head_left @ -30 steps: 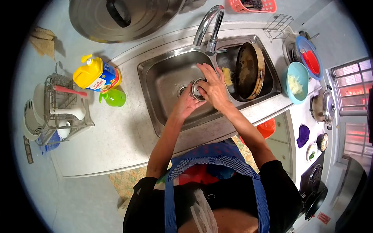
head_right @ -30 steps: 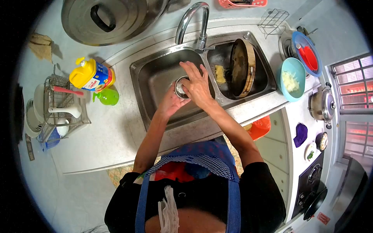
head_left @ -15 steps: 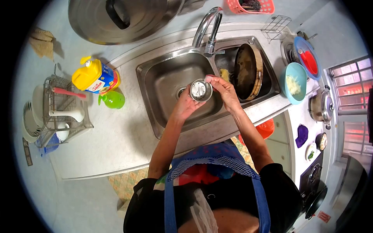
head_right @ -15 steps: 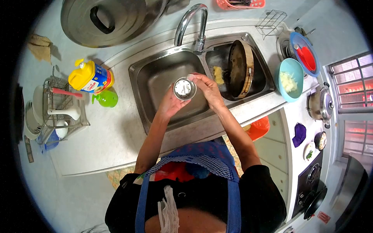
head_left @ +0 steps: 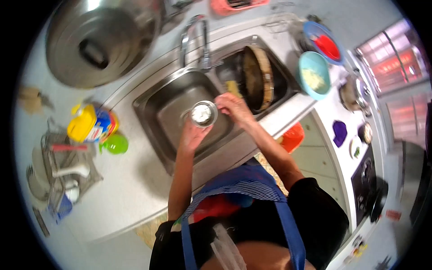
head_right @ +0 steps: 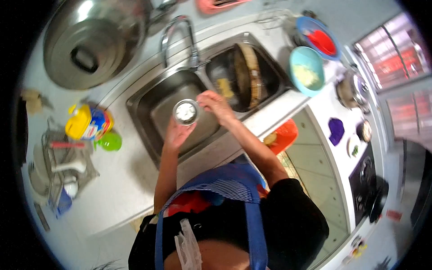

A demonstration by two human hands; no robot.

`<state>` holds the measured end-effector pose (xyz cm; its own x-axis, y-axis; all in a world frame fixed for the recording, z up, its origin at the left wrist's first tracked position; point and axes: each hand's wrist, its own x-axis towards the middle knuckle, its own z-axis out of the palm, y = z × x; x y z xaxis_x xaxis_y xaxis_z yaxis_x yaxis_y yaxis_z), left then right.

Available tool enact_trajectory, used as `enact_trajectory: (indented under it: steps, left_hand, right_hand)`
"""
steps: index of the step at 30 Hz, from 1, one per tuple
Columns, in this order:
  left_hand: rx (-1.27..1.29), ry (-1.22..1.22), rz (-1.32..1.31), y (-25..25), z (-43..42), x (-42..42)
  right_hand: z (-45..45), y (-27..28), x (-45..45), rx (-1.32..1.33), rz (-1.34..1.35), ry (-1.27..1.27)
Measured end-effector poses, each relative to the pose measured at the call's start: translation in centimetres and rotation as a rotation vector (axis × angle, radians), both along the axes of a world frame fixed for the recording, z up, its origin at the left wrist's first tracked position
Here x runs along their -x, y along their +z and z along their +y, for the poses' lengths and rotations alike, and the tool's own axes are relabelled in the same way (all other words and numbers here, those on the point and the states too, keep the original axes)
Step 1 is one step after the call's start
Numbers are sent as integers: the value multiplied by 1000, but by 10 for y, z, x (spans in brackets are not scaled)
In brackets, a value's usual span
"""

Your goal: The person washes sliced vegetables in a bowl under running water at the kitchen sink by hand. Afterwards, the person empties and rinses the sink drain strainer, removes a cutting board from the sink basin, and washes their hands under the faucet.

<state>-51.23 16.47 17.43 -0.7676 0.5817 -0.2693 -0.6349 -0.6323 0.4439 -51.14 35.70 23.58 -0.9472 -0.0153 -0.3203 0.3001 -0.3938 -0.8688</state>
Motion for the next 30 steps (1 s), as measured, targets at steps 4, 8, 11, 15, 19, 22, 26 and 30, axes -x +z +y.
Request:
enact_trajectory:
  steps: [4,8,11,15,19,22,26,30]
  left_hand:
    - [-86,5,-79,-3,3,0]
    - [-71,-8,-99,4,10,-1]
    - [-77,-29,-128,6,13,-1]
    - [-68,-37,-151,7,16,0]
    - [-56,-47,-145,6,18,0]
    - [-125,-47,-133,-2,18,1]
    - [-110,-52,-143,-2,20,1]
    - [-84,-70,-127,4,26,-2]
  right_hand:
    - [8,-5,-5,50,98,-3]
    - [16,-8,-10,3,173,-12]
    - [19,-8,-15,-12,234,-23]
    - [22,-4,-21,-40,285,-1]
    - [23,-1,-24,-61,290,1]
    - [23,0,-26,-29,258,1]
    - [23,-2,-29,-51,269,-4]
    - [30,-10,-33,-55,261,2]
